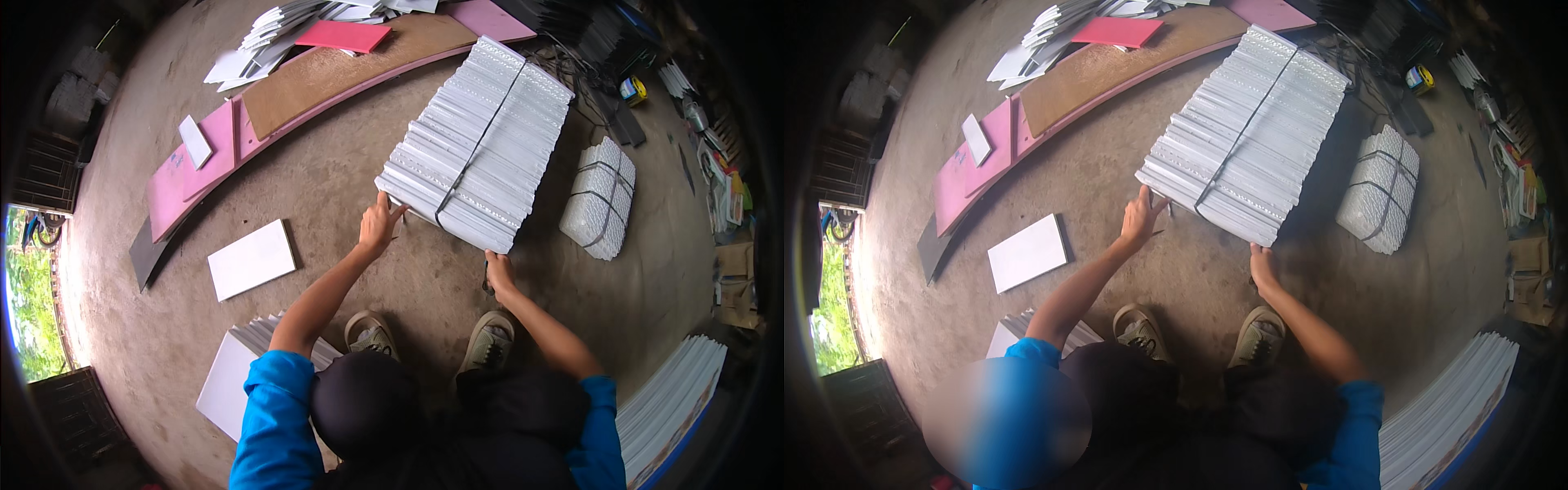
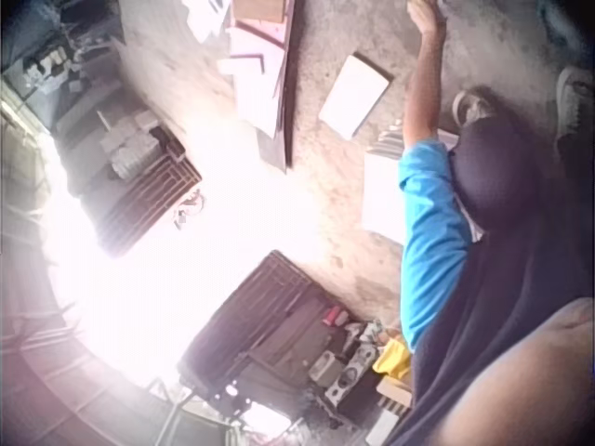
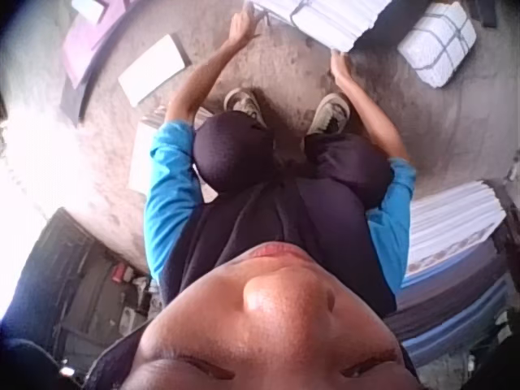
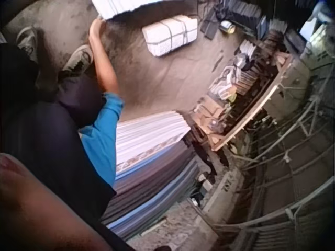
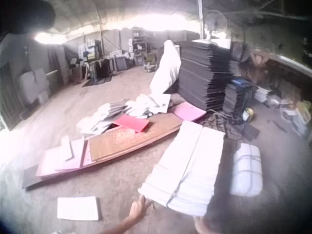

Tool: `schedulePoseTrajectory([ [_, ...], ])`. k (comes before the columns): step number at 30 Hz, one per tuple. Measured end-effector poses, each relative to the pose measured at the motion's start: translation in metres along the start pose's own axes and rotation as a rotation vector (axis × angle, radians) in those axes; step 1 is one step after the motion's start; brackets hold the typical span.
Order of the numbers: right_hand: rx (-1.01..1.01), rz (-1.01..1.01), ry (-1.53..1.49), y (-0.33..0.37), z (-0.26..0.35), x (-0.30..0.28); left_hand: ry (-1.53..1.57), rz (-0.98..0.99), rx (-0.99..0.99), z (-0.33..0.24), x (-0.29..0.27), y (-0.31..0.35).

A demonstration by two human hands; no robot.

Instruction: The person stacks white rectangular boards on the floor, aligns them, and then uses a black strap to bundle the stack. The person ties the strap and uses pliers to cut the excess.

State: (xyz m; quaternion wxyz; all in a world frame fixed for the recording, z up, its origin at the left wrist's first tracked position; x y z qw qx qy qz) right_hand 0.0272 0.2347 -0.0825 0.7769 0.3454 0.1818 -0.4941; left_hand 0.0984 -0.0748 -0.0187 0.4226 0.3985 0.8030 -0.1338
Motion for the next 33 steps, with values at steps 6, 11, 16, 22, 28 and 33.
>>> schedulePoseTrajectory([
  [6,0.416,0.076,-0.773,-0.016,0.036,0.047,-0.01,-0.004,-0.118,-0.009,0.0,-0.039],
  [11,0.427,0.24,-0.876,-0.007,0.089,0.084,0.307,0.146,-0.185,0.008,0.022,-0.012],
  [16,0.361,0.352,-0.91,-0.016,0.131,0.123,0.565,0.204,-0.05,0.005,0.016,0.002],
  [22,0.418,0.358,-0.714,-0.024,0.136,0.117,0.465,0.305,0.143,-0.005,0.005,-0.003],
  [28,0.46,0.383,-0.746,-0.02,0.151,0.12,0.428,0.358,0.205,-0.011,-0.003,-0.021],
  [33,0.453,0.43,-0.816,-0.028,0.17,0.153,0.362,0.35,0.189,0.005,-0.024,-0.036],
])
Point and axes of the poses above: each hand's wrist, its own y-axis away from the middle knuckle, its own x-axis out of the palm, z = x × y, the point moved 9 cm from there along -y, towards the middle knuckle, and after that the axes turned 12 degrees about -x, right-handed, at the moved point
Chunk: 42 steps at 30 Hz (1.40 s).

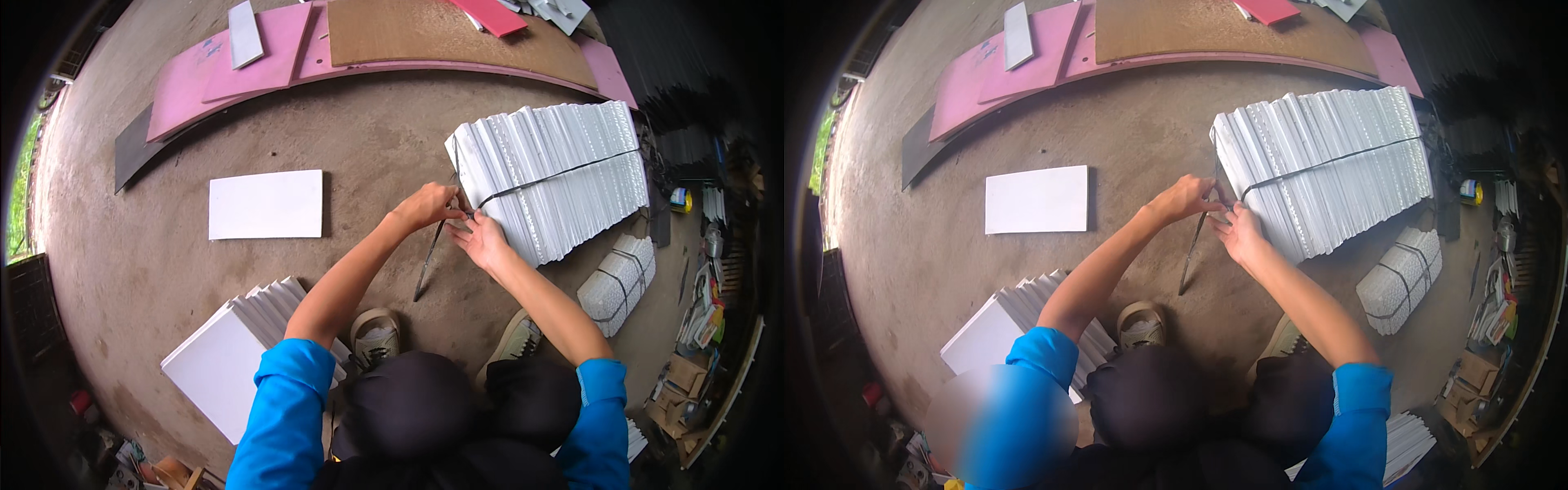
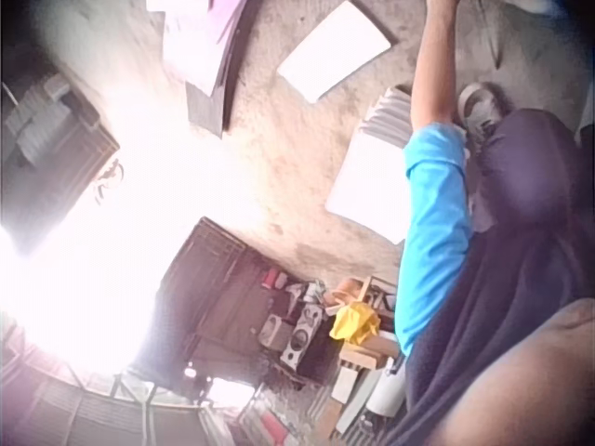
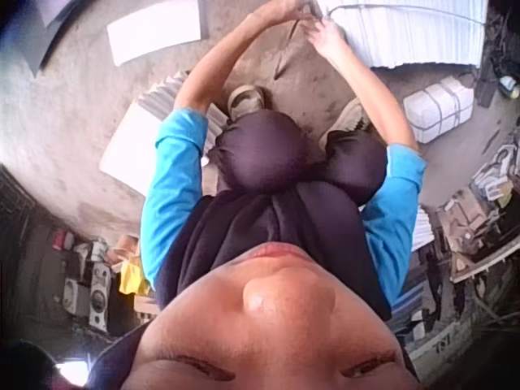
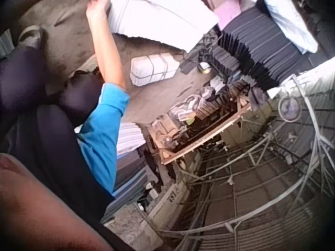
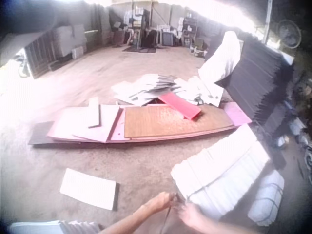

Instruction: The person stacks white rectangular boards on the floor, aligns them, and then uses a black strap to bundle the stack. The person ties the strap and uses pliers to cut the excess.

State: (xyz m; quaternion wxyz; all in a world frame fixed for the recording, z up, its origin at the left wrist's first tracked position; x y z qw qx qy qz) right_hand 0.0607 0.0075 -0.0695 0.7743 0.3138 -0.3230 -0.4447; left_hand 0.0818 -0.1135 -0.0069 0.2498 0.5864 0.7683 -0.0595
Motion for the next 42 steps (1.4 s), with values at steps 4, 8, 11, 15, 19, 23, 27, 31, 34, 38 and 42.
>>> schedulePoseTrajectory([
  [4,0.044,0.018,0.022,-0.003,-0.002,0.022,-0.208,-0.019,-0.041,0.003,-0.008,0.001],
  [8,0.07,0.033,-0.011,-0.005,-0.004,0.021,-0.349,-0.018,-0.151,0.008,-0.001,0.0],
  [11,0.081,0.064,-0.031,-0.002,-0.002,0.027,-0.246,-0.115,-0.198,0.012,-0.004,0.004],
  [15,0.141,0.118,-0.087,-0.002,-0.001,0.034,-0.333,-0.028,-0.166,0.001,-0.003,-0.001],
  [19,0.167,0.243,-0.117,-0.009,-0.001,0.045,-0.426,-0.013,-0.173,-0.005,-0.019,-0.006],
  [23,0.154,0.251,-0.143,-0.009,0.0,0.049,-0.444,-0.013,-0.207,0.002,-0.015,-0.012],
  [27,0.128,0.297,-0.019,-0.002,0.008,0.046,-0.302,-0.132,-0.149,-0.005,-0.012,-0.012],
  [31,0.172,0.662,0.285,0.028,0.029,0.049,-0.292,-0.148,-0.161,0.001,-0.008,-0.003],
  [34,-0.071,0.84,0.594,0.05,0.079,0.053,-0.367,-0.153,-0.131,0.005,-0.009,0.0],
  [38,-0.762,0.689,0.915,0.035,0.188,0.0,-0.534,-0.033,-0.065,-0.012,-0.009,-0.021],
  [42,-1.235,0.26,1.277,0.011,0.293,-0.098,-0.627,0.013,-0.101,-0.001,-0.029,-0.034],
])
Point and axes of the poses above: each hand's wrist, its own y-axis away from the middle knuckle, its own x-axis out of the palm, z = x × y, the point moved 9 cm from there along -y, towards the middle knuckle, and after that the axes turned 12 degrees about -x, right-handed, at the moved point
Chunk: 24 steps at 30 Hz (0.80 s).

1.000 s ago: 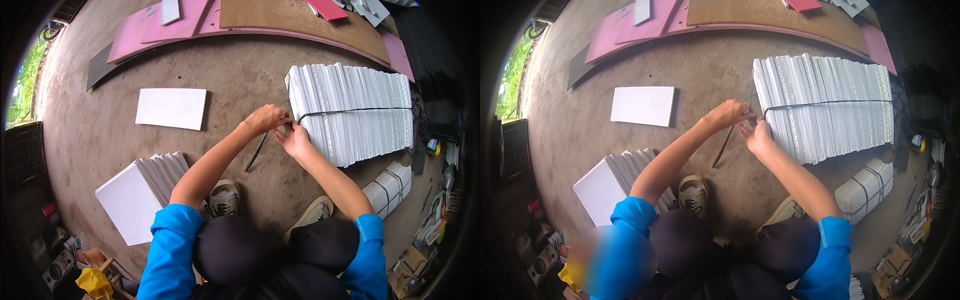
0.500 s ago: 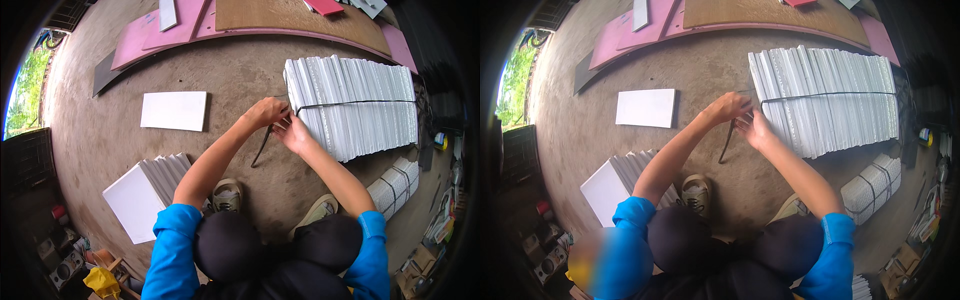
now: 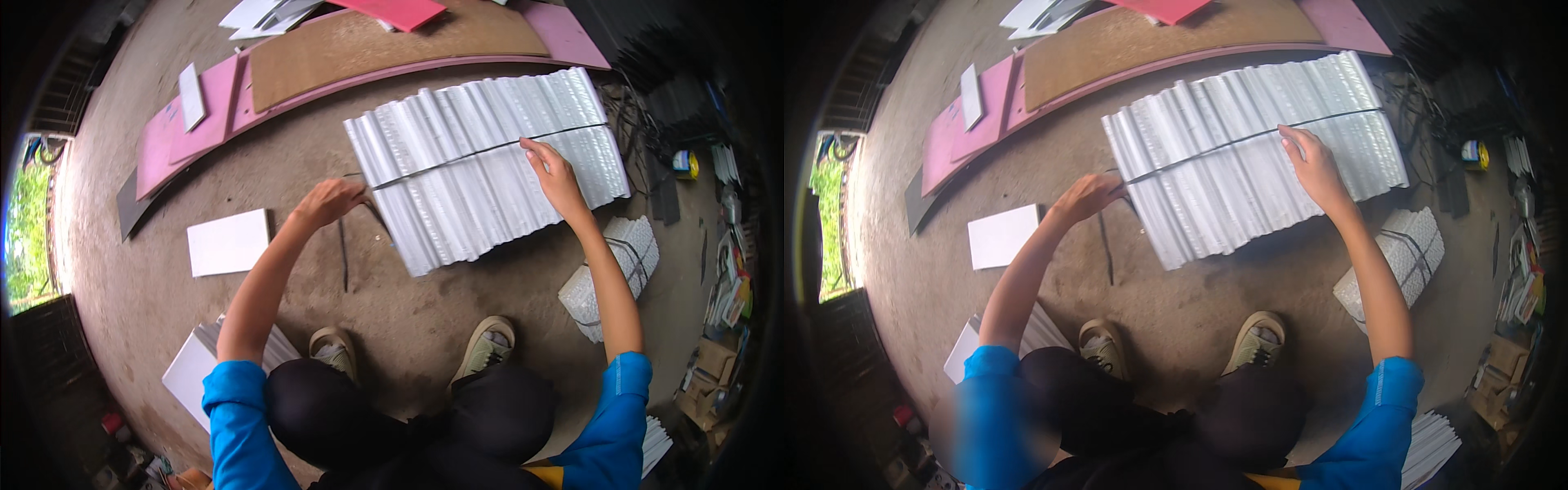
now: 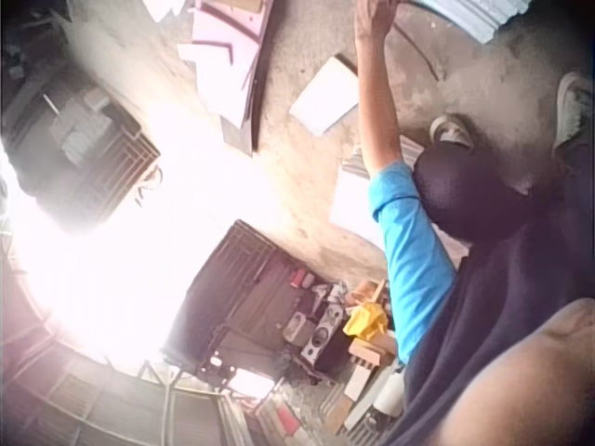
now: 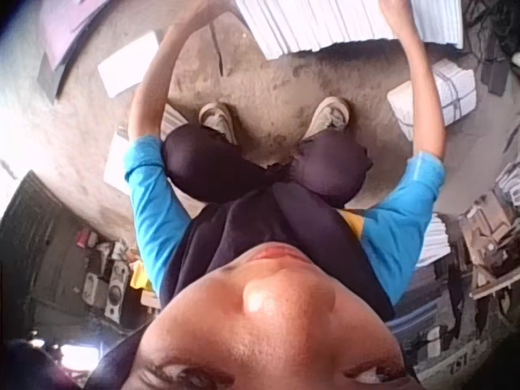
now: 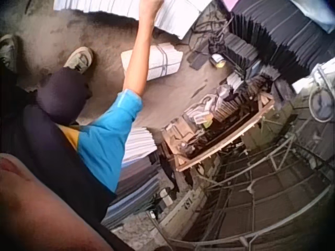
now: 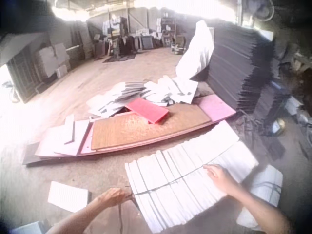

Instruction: The person stacks white rectangular boards on the floor, aligns them, and then uses a black strap to bundle the stack. The person ties the strap and uses pliers to cut the excess.

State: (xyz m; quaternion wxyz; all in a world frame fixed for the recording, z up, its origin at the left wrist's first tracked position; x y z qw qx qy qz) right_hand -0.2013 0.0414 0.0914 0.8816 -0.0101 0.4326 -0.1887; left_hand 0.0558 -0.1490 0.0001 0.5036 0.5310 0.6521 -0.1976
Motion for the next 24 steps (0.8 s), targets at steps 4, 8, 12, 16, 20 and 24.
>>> schedulePoseTrajectory([
  [4,0.059,-0.165,0.148,0.009,-0.069,-0.083,-0.116,-0.024,-0.116,0.015,-0.014,-0.015],
  [8,-0.121,-0.434,0.537,-0.034,-0.067,-0.172,-0.245,0.024,-0.262,0.03,0.008,-0.02],
  [12,-0.241,-0.686,0.592,-0.079,-0.061,-0.203,-0.223,-0.05,-0.283,0.05,0.025,-0.006],
  [16,0.056,-0.337,0.713,-0.073,-0.159,-0.098,-0.164,-0.116,-0.226,0.053,0.038,-0.01],
  [20,0.13,-0.15,0.507,-0.071,-0.186,-0.074,-0.179,-0.067,-0.301,0.055,0.044,-0.006],
  [24,0.062,-0.16,0.591,-0.076,-0.158,-0.082,-0.126,-0.055,-0.311,0.042,0.04,0.0],
])
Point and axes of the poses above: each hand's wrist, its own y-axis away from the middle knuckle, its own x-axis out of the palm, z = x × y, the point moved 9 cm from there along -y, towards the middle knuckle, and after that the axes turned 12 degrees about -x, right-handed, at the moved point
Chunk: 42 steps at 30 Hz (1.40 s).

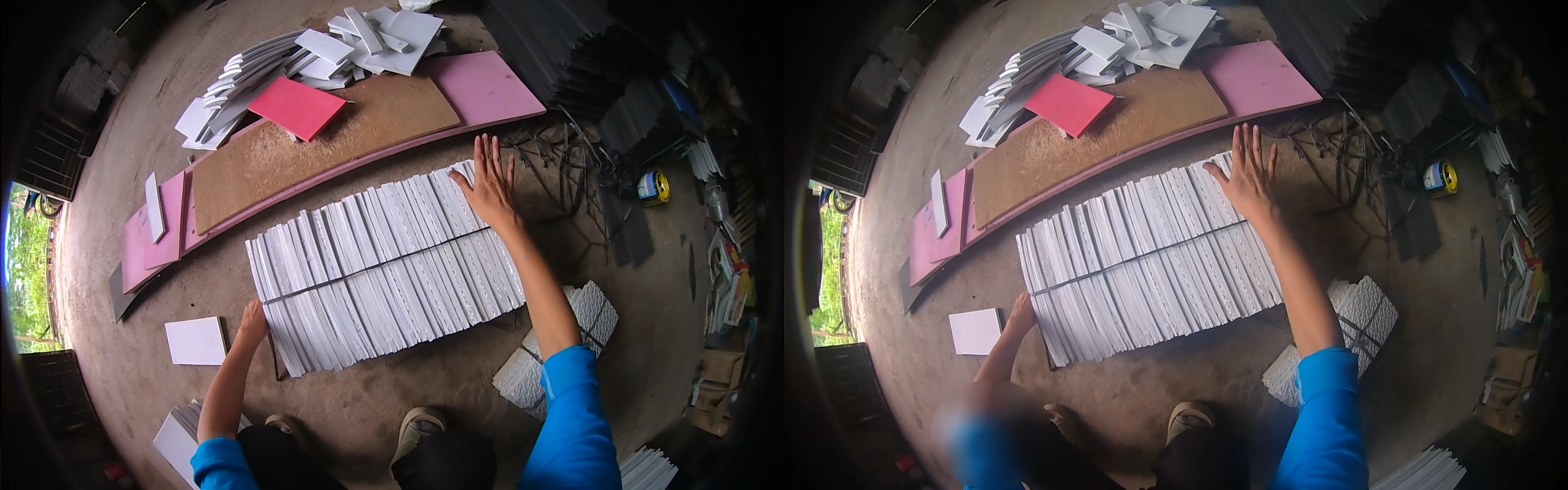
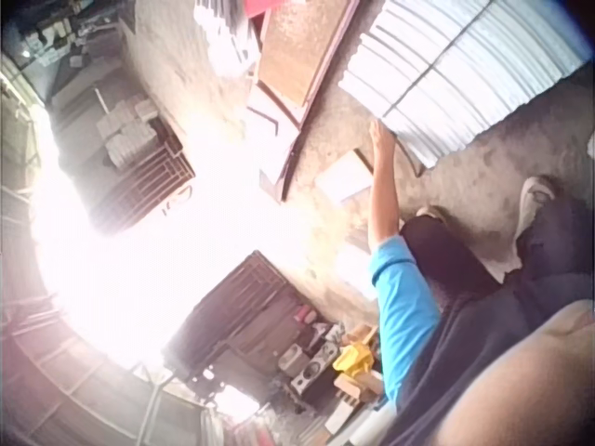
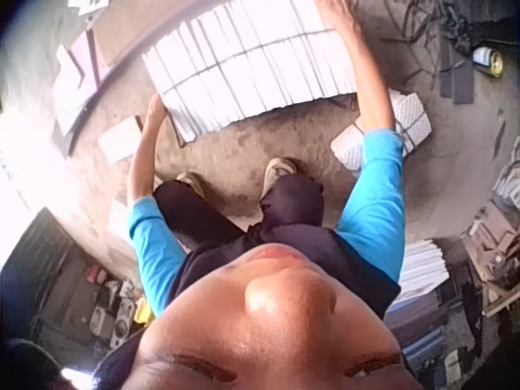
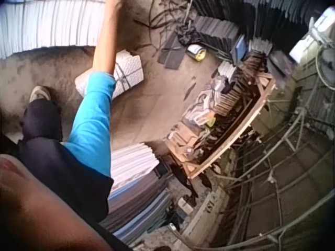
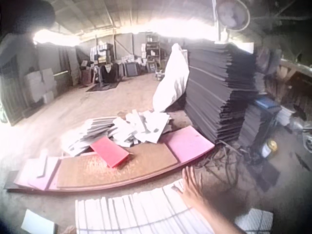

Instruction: The person stacks white rectangular boards on the floor, aligns them, and then uses a black strap to bundle the stack. The person ties the strap and uses pliers to cut the excess.

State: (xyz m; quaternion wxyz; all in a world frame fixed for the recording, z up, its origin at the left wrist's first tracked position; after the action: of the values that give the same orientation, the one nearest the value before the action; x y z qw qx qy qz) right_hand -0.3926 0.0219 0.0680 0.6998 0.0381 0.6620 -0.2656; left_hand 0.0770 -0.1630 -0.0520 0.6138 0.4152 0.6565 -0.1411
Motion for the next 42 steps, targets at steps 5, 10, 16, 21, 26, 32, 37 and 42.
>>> schedulePoseTrajectory([
  [5,-0.127,-0.02,0.021,0.027,0.034,0.003,0.016,0.037,-0.082,0.005,0.002,0.0],
  [10,-0.057,0.031,0.061,0.032,0.024,0.005,0.043,0.03,-0.084,-0.021,0.001,-0.014],
  [16,-0.137,0.029,-0.017,0.04,0.113,0.015,0.055,-0.143,-0.113,-0.006,-0.009,-0.006],
  [21,-0.144,0.067,0.036,0.039,0.118,0.014,-0.047,-0.016,-0.262,-0.025,-0.016,-0.015],
  [26,-0.309,0.09,-0.155,0.051,0.24,0.022,-0.024,-0.063,-0.259,-0.013,-0.018,-0.012],
  [32,-0.346,0.053,-0.116,0.031,0.275,0.01,-0.013,-0.009,-0.223,-0.023,-0.019,-0.008],
  [37,-0.397,0.129,-0.092,0.03,0.342,0.042,0.115,0.017,-0.152,-0.032,-0.021,-0.01],
  [42,-0.405,0.135,-0.092,0.027,0.349,0.054,0.185,0.01,-0.126,-0.015,-0.007,-0.008],
])
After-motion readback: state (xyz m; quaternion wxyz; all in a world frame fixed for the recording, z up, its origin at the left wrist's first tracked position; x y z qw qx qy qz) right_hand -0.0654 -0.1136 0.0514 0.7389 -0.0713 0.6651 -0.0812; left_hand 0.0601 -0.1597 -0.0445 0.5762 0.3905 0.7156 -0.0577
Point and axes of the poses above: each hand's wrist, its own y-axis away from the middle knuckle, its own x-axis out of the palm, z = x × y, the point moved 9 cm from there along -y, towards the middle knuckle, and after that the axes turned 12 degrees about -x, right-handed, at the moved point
